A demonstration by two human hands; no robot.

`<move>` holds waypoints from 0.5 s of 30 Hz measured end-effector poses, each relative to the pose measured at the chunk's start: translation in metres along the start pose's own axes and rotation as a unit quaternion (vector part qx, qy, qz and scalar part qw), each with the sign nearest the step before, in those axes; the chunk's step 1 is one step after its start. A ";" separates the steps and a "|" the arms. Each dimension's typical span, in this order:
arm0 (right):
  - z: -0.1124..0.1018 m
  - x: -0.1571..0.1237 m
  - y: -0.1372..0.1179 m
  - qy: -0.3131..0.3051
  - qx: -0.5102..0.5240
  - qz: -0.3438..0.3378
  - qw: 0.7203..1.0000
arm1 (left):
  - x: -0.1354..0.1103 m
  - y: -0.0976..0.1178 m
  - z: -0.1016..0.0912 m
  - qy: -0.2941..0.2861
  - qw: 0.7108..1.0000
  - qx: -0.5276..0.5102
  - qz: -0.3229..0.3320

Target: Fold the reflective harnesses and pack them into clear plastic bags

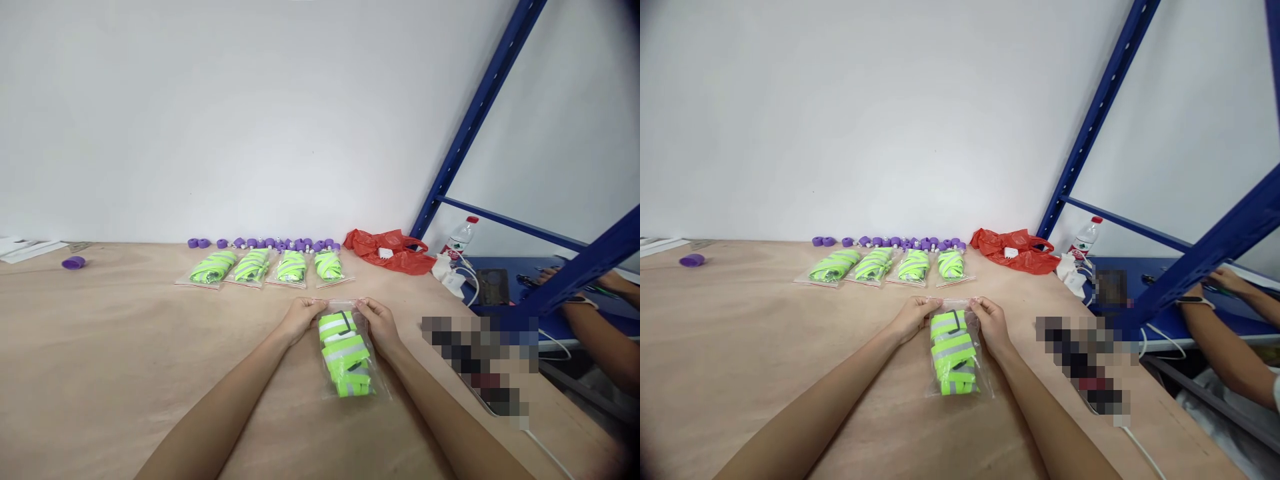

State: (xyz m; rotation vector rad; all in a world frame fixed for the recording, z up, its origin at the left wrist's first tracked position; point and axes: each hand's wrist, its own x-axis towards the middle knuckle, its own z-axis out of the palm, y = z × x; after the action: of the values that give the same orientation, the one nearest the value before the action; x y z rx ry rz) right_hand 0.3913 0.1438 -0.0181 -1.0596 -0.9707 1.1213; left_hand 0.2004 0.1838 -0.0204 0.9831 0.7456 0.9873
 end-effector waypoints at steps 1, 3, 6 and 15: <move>0.000 0.000 0.000 0.001 -0.002 0.000 1.000 | 0.000 0.001 0.000 -0.006 1.000 -0.002 -0.012; -0.001 0.001 0.001 0.005 -0.006 0.000 1.000 | 0.000 0.002 -0.001 -0.017 0.999 -0.006 -0.031; -0.002 0.003 0.001 0.006 -0.009 0.002 1.000 | -0.001 0.004 -0.002 -0.029 0.999 -0.013 -0.041; -0.005 0.007 0.004 -0.002 -0.017 0.000 1.000 | 0.001 0.005 -0.003 -0.027 0.998 -0.019 -0.045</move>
State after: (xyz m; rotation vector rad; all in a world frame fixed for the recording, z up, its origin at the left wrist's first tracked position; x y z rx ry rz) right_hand 0.3969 0.1500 -0.0224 -1.0851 -0.9967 1.1107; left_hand 0.1963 0.1868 -0.0173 0.9316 0.7187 0.8902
